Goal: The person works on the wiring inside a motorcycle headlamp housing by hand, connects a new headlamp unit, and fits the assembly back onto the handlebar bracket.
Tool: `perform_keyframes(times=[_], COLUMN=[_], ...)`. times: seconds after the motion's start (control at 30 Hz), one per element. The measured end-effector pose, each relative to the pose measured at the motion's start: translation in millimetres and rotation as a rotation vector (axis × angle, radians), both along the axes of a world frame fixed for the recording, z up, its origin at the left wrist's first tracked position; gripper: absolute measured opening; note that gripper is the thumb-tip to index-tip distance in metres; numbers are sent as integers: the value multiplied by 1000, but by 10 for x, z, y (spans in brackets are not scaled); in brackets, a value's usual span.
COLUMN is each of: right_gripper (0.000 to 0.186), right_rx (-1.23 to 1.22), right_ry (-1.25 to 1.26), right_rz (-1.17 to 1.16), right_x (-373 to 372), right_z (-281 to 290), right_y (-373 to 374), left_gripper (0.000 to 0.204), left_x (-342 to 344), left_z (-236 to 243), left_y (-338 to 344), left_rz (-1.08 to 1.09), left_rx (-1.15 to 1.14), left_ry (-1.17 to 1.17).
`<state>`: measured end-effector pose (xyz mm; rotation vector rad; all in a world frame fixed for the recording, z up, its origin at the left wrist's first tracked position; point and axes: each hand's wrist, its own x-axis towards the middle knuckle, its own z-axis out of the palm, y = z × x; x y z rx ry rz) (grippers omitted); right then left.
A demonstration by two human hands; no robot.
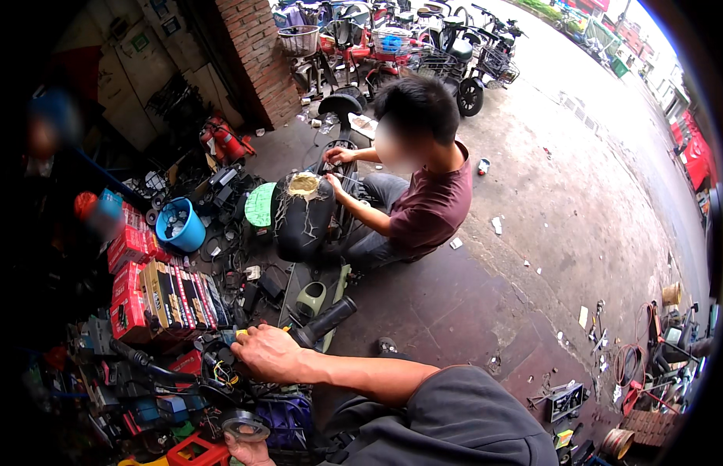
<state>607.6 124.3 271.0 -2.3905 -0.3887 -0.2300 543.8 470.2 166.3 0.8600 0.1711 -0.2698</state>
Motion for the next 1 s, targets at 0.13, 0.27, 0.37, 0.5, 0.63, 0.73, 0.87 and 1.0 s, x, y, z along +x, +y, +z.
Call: perform_keyframes(times=[0.13,0.27,0.37,0.5,0.63,0.73,0.87,1.0], right_gripper=[29,31,30,30,27,25,23,24], right_rx=[451,973,1267,1402,1396,1338,1180,1185], right_ry=[-172,-728,-1101,-1298,-1289,-1315,-1381,-1365], right_rz=[20,223,300,229,218,219,253,225], right_x=[-76,-383,-493,-533,-556,-559,-503,-451], right_z=[242,1178,1685,1974,1970,1968,2018,2075], right_y=[-86,-238,-108,21,-21,-21,-150,-154], left_gripper=[44,47,39,30,22,19,19,14], left_x=[-23,-116,-104,-48,-51,-93,-174,-158], left_z=[179,868,1548,2483,2897,3062,3198,3138], left_y=[-265,-1071,-1918,-3039,-3531,-3623,-3600,-3730], left_rz=[94,-2,-299,-869,-1091,-1114,-1000,-1024], left_rx=[18,-8,-459,-1379,-1771,-1869,-1868,-2024], left_ry=[49,-79,-201,-170,-59,-44,-73,-187])
